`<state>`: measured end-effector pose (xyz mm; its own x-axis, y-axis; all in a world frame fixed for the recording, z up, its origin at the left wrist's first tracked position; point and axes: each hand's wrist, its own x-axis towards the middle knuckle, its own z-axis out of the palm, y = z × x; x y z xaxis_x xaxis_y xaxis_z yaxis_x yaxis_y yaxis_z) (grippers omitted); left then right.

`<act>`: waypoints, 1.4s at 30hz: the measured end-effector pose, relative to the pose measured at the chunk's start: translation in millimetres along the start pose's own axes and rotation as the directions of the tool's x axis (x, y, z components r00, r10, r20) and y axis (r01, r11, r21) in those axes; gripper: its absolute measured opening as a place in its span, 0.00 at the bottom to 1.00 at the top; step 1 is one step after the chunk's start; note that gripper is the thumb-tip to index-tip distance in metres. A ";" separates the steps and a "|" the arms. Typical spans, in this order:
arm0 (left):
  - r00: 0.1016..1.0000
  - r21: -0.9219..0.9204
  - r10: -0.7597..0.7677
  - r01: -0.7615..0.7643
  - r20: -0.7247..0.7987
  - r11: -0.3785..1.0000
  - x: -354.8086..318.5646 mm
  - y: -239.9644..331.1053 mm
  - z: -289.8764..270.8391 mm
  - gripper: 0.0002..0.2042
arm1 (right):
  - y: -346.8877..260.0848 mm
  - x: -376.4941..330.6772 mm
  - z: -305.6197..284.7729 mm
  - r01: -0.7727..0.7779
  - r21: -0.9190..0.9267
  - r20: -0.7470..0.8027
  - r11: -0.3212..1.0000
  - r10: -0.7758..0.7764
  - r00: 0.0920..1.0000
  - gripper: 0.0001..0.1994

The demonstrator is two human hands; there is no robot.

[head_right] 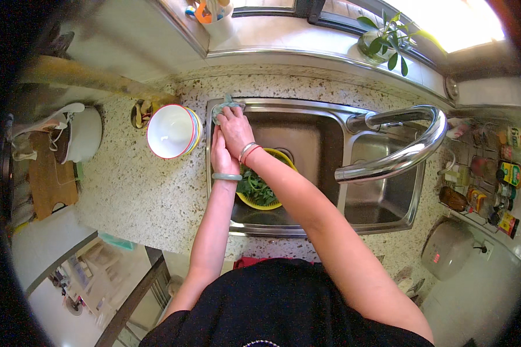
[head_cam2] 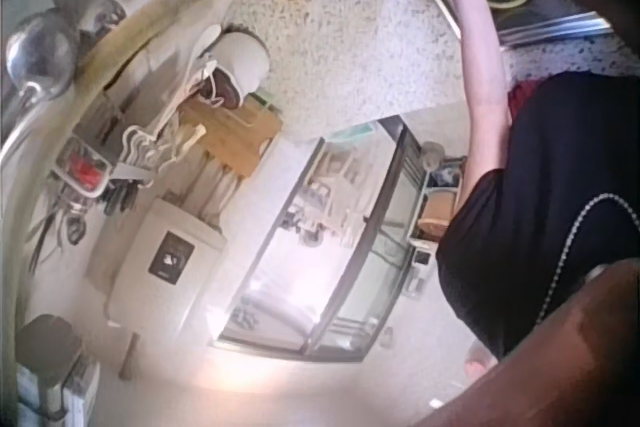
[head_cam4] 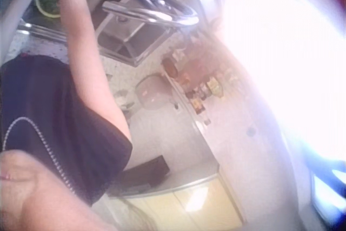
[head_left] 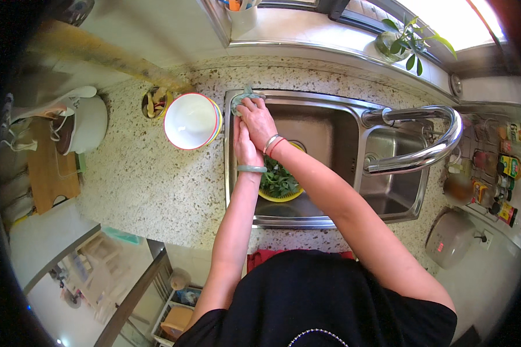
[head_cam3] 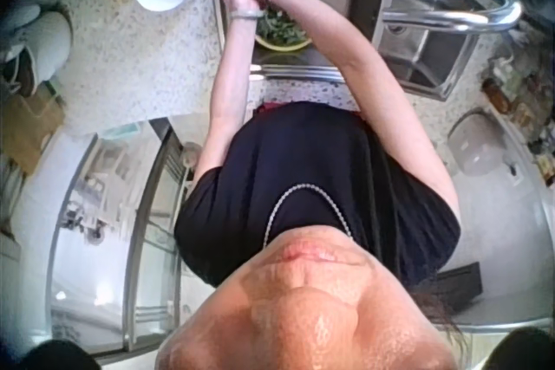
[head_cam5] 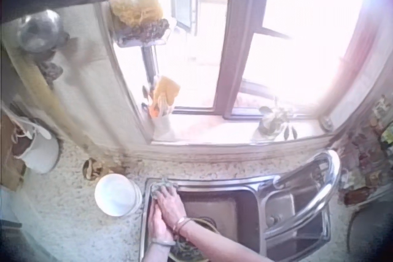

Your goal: The person peels several cloves of garlic using a large cleaver, holding each clove in one hand and using the blade to scrape off the skin. After peeling, the person washes the cleaver and their hands at the sink, then wipes the sink area with a cloth.

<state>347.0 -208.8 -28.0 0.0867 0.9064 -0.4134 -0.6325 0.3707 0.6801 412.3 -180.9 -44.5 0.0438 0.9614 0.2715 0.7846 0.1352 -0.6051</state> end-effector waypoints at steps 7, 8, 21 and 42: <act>0.999 0.013 0.034 -0.034 0.001 0.999 -16.9 -15.2 -8.8 0.21 | 10.1 -18.8 -2.6 0.060 0.312 0.025 0.948 -0.071 0.997 0.11; 0.999 0.032 0.017 -0.016 -0.034 0.999 -25.0 -16.5 -12.6 0.21 | 6.5 -28.4 -4.5 0.014 0.323 0.084 0.946 -0.044 0.996 0.09; 0.852 0.180 0.072 -0.192 0.519 0.965 -1.2 -35.8 176.9 0.21 | 62.5 26.4 -197.0 -0.050 -0.013 -0.592 0.999 0.032 0.805 0.12; 0.914 -0.061 0.060 -0.039 0.401 0.997 80.8 4.1 164.0 0.27 | 85.0 127.9 -116.9 -0.124 -0.189 -0.418 0.974 0.034 0.908 0.22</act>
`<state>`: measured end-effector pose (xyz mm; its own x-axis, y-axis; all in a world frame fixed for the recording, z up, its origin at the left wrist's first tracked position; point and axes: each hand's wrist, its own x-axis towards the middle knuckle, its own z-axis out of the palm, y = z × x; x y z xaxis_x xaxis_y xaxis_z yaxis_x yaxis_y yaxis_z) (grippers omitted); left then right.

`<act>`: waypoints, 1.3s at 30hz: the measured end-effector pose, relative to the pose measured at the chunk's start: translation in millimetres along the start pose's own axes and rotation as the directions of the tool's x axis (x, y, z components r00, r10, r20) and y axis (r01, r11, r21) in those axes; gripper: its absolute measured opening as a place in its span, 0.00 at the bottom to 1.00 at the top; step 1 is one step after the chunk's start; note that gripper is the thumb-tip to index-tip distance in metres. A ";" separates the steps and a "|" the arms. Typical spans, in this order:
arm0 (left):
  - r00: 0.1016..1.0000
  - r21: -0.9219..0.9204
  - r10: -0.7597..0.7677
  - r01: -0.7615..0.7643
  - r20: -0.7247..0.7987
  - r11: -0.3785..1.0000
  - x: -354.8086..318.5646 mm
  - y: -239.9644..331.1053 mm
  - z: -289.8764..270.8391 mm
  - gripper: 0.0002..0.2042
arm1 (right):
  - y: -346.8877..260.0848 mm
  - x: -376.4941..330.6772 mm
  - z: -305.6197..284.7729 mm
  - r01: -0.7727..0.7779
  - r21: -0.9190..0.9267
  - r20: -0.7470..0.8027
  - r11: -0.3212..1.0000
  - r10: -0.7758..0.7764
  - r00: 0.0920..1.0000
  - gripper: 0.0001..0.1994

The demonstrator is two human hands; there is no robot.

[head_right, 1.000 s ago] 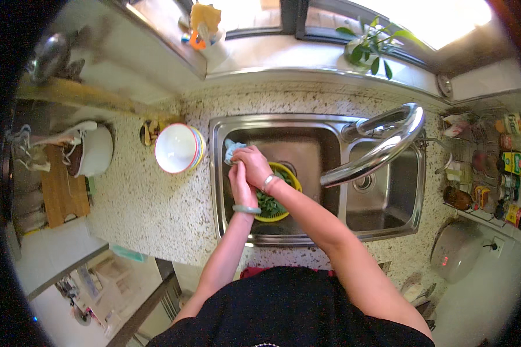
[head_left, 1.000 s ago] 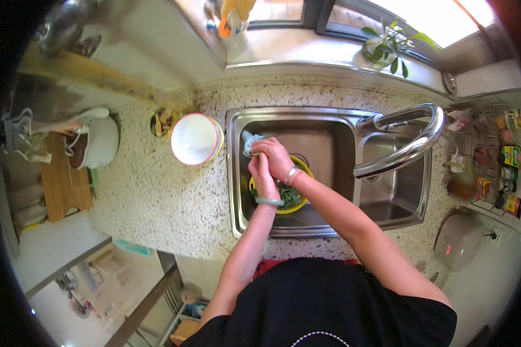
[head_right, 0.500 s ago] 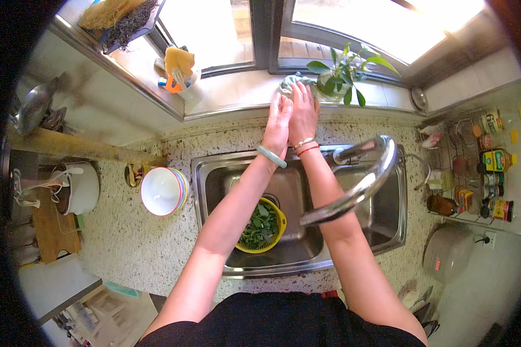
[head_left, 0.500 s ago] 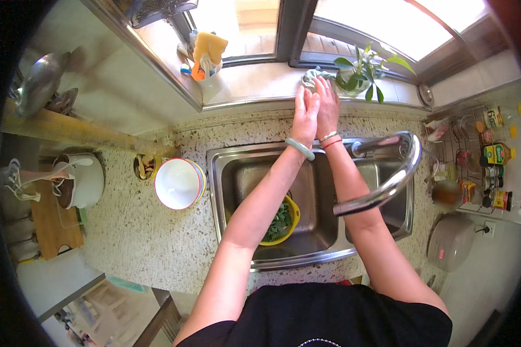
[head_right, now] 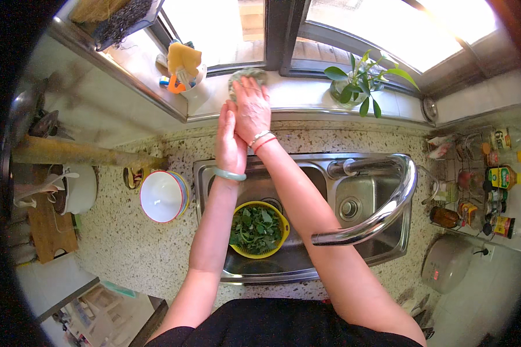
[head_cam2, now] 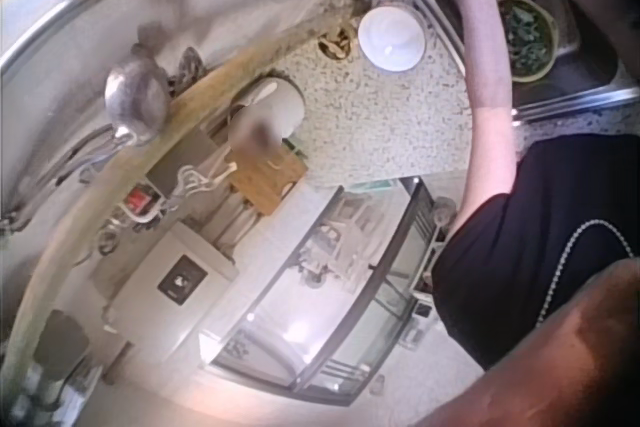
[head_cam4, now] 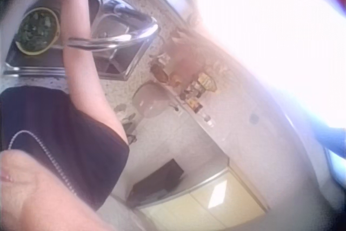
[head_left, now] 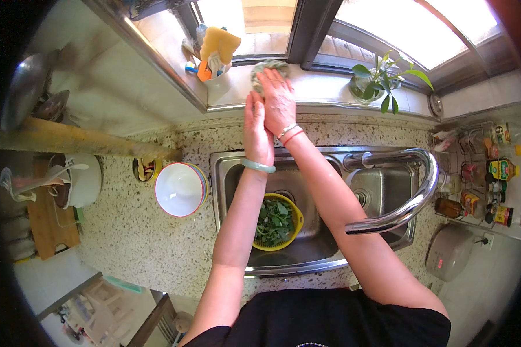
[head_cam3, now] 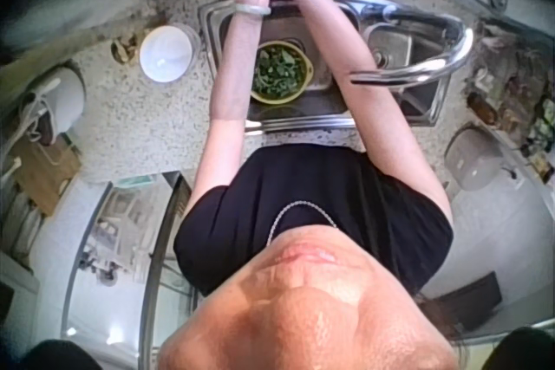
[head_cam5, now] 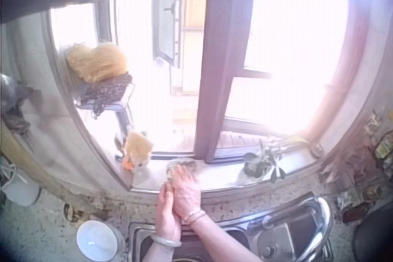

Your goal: The person peels several cloves of garlic using a large cleaver, holding each clove in one hand and using the blade to scrape off the skin. After peeling, the person washes the cleaver and their hands at the sink, then wipes the sink area with a cloth.

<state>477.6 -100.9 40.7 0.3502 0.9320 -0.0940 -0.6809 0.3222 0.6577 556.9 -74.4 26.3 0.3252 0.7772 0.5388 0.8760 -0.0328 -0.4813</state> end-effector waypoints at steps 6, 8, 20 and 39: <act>0.990 0.013 -0.097 0.099 -0.101 0.995 -27.2 0.9 -14.9 0.27 | -0.8 -5.8 -4.6 0.070 0.241 0.076 0.968 -0.091 0.993 0.19; 0.979 -0.016 -0.113 0.112 -0.171 0.994 -36.6 -5.9 -29.3 0.30 | -10.9 -18.3 -6.2 0.107 0.345 0.041 0.933 -0.129 0.991 0.20; 0.950 0.070 -0.308 0.305 0.042 0.950 -71.7 -54.2 22.5 0.20 | 33.1 -87.5 -102.7 -0.014 0.280 -0.225 0.960 0.080 0.971 0.14; 0.994 0.001 -0.063 0.063 -0.084 0.998 -27.4 0.6 -25.1 0.23 | -29.8 -42.1 -7.2 0.015 0.280 -0.020 0.960 -0.010 1.000 0.15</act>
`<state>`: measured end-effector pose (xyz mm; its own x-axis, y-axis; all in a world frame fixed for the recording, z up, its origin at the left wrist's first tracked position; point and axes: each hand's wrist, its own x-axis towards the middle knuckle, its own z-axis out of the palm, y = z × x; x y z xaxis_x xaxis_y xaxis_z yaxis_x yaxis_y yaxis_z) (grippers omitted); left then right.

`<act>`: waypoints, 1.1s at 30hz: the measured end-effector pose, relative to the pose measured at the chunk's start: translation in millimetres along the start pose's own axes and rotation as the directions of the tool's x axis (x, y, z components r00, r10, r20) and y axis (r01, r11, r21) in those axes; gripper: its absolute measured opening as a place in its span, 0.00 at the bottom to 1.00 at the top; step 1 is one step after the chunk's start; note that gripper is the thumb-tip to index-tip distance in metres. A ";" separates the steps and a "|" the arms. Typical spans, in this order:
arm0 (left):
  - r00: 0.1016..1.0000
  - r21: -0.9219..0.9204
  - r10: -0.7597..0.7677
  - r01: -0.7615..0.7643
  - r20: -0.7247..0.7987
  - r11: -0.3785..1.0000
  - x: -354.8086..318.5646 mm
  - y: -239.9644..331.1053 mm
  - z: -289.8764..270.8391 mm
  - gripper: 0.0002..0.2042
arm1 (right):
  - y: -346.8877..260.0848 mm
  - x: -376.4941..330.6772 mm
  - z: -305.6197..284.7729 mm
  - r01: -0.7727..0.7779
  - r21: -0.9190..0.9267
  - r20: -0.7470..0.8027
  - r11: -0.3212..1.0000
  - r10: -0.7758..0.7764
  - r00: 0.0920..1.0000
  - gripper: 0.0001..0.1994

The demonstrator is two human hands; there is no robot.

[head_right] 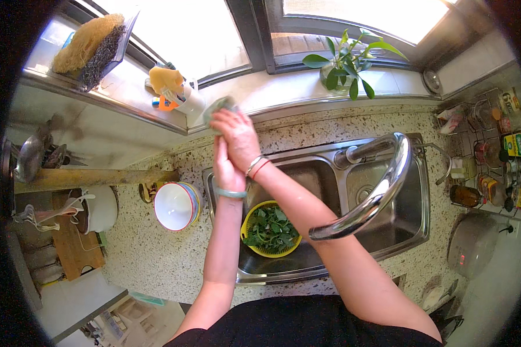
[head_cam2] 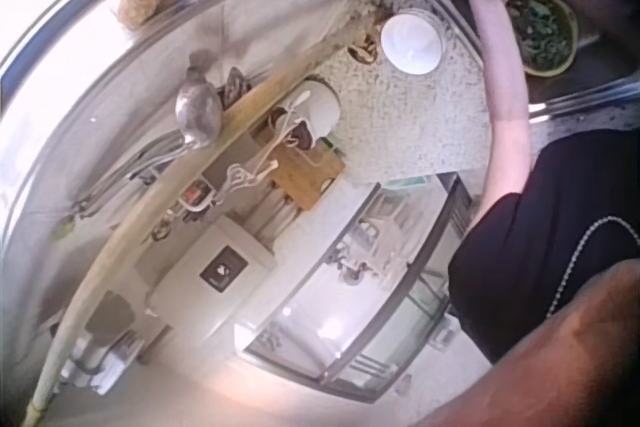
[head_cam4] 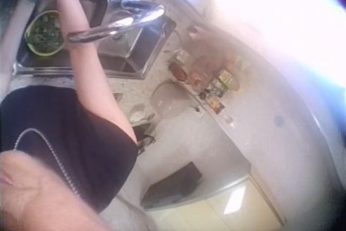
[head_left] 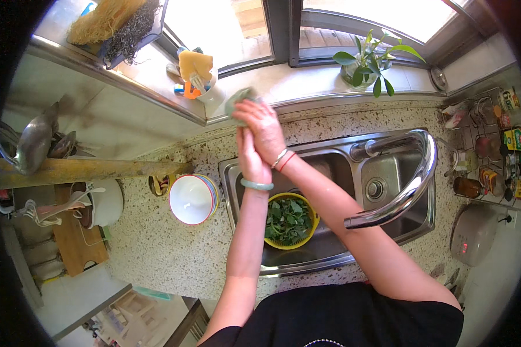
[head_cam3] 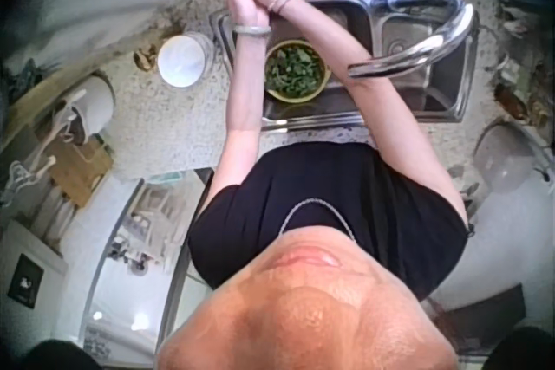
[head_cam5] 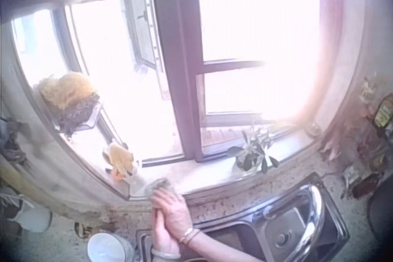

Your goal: The person peels several cloves of garlic using a large cleaver, holding each clove in one hand and using the blade to scrape off the skin. After peeling, the person washes the cleaver and their hands at the sink, then wipes the sink area with a cloth.

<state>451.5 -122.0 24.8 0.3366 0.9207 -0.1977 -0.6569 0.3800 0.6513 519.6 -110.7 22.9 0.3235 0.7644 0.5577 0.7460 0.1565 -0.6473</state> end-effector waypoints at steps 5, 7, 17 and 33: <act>0.988 -0.034 -0.110 0.107 -0.107 0.994 -9.4 -6.6 -53.3 0.17 | -8.1 -31.5 12.7 -0.059 0.169 0.153 0.984 0.033 0.988 0.11; 0.951 -0.111 -0.299 0.289 -0.079 0.951 -18.5 -28.5 -54.4 0.19 | 20.4 -65.7 9.6 -0.240 0.288 0.029 0.927 0.242 0.970 0.11; 0.906 0.324 -0.424 0.400 0.003 0.857 -134.9 -140.6 -5.5 0.22 | 29.3 -174.3 -155.5 -0.664 0.581 0.123 0.470 0.756 0.643 0.12; 0.921 0.359 -0.269 0.158 0.283 0.920 -154.5 -193.6 234.8 0.28 | 99.9 -86.2 -329.4 -0.300 0.110 -0.400 0.948 0.318 0.859 0.14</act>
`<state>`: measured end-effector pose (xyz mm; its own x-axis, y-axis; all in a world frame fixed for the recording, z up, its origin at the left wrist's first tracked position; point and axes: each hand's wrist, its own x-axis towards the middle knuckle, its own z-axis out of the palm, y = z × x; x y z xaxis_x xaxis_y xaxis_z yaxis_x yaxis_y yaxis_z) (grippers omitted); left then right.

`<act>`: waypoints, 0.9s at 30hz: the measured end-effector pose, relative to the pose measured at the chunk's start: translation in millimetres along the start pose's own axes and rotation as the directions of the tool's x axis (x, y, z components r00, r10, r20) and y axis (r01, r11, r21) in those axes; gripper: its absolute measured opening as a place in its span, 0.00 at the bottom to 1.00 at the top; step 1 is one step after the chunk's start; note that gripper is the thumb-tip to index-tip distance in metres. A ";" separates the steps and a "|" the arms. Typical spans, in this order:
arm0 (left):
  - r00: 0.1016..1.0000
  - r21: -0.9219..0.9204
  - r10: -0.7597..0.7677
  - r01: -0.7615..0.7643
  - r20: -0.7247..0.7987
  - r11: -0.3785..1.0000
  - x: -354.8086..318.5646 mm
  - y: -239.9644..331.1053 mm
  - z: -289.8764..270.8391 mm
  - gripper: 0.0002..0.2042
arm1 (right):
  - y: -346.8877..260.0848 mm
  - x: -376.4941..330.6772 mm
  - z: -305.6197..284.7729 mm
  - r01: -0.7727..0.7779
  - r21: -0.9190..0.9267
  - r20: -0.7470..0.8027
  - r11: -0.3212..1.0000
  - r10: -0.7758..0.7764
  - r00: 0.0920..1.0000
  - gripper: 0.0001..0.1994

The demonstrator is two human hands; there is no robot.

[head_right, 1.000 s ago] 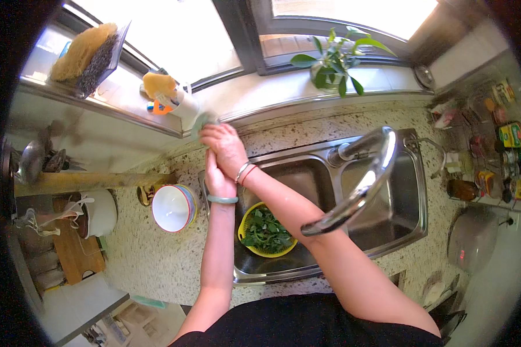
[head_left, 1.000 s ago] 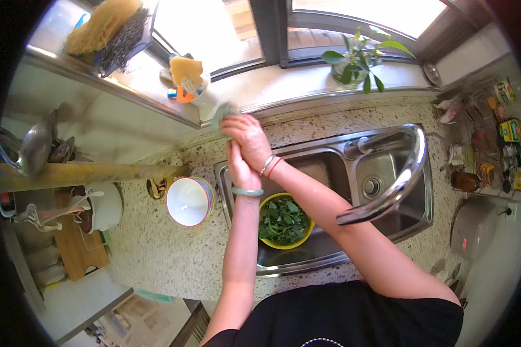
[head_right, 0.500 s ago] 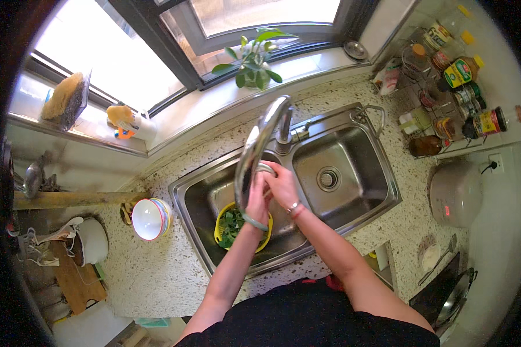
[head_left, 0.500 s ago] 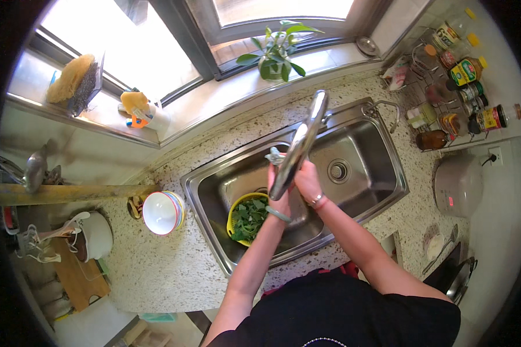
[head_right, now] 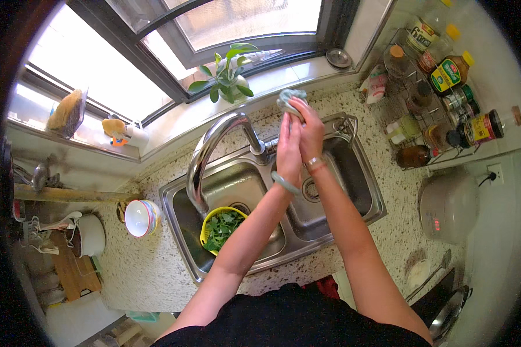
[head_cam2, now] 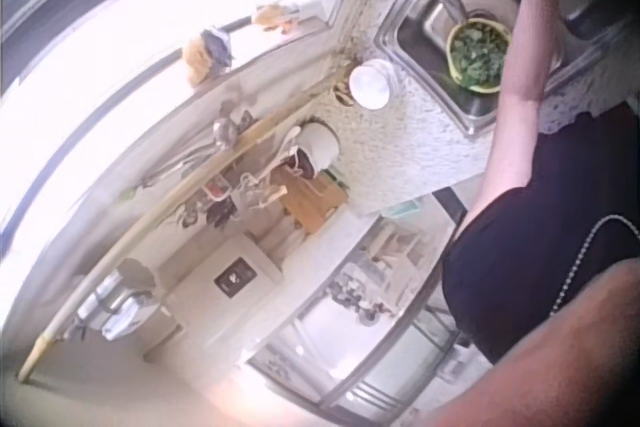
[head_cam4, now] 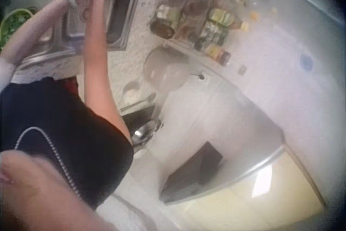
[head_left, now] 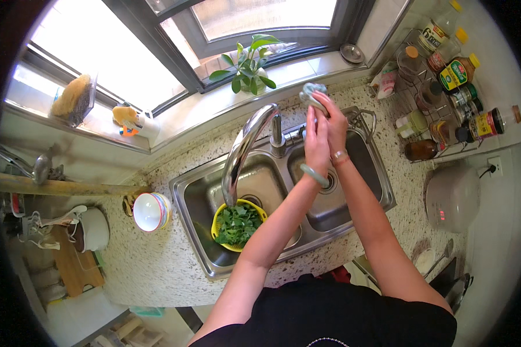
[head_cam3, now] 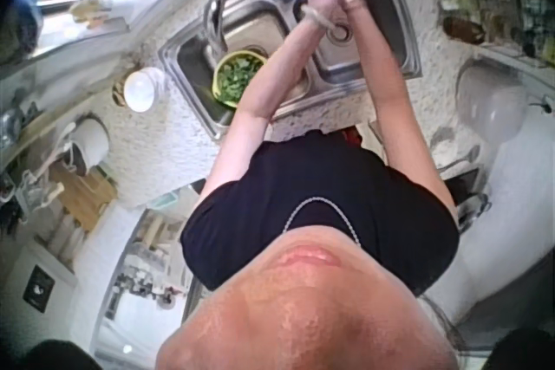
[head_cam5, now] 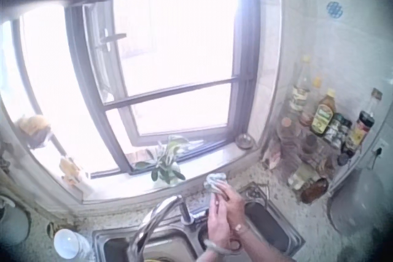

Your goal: The person peels several cloves of garlic using a large cleaver, holding each clove in one hand and using the blade to scrape off the skin. After peeling, the person washes the cleaver and their hands at the sink, then wipes the sink area with a cloth.

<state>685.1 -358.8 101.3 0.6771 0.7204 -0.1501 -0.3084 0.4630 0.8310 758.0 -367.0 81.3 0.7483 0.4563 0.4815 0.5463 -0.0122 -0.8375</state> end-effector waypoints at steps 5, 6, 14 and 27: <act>0.980 -0.031 0.158 -0.163 -0.122 0.986 69.5 -10.8 -2.9 0.26 | 31.4 56.8 44.8 0.235 -0.059 0.050 0.970 -0.232 0.971 0.14; 0.974 -0.035 0.179 -0.185 -0.136 0.982 76.6 -11.6 -0.9 0.26 | 39.5 66.0 53.4 0.282 -0.091 0.054 0.955 -0.278 0.959 0.14; 0.907 0.219 0.211 -0.137 -0.363 0.966 107.0 -36.0 -13.2 0.26 | 97.6 67.4 98.1 0.332 -0.368 0.363 0.869 -0.195 0.911 0.17; 0.970 0.133 0.162 -0.139 -0.182 0.981 150.5 -59.9 9.2 0.27 | 126.5 107.3 71.2 0.054 -0.630 0.105 0.774 0.016 0.994 0.17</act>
<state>811.6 -282.9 33.9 0.4849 0.8677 -0.1089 -0.3074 0.2857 0.9077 880.6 -256.3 8.7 0.7132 0.5472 0.4382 0.7009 -0.5456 -0.4595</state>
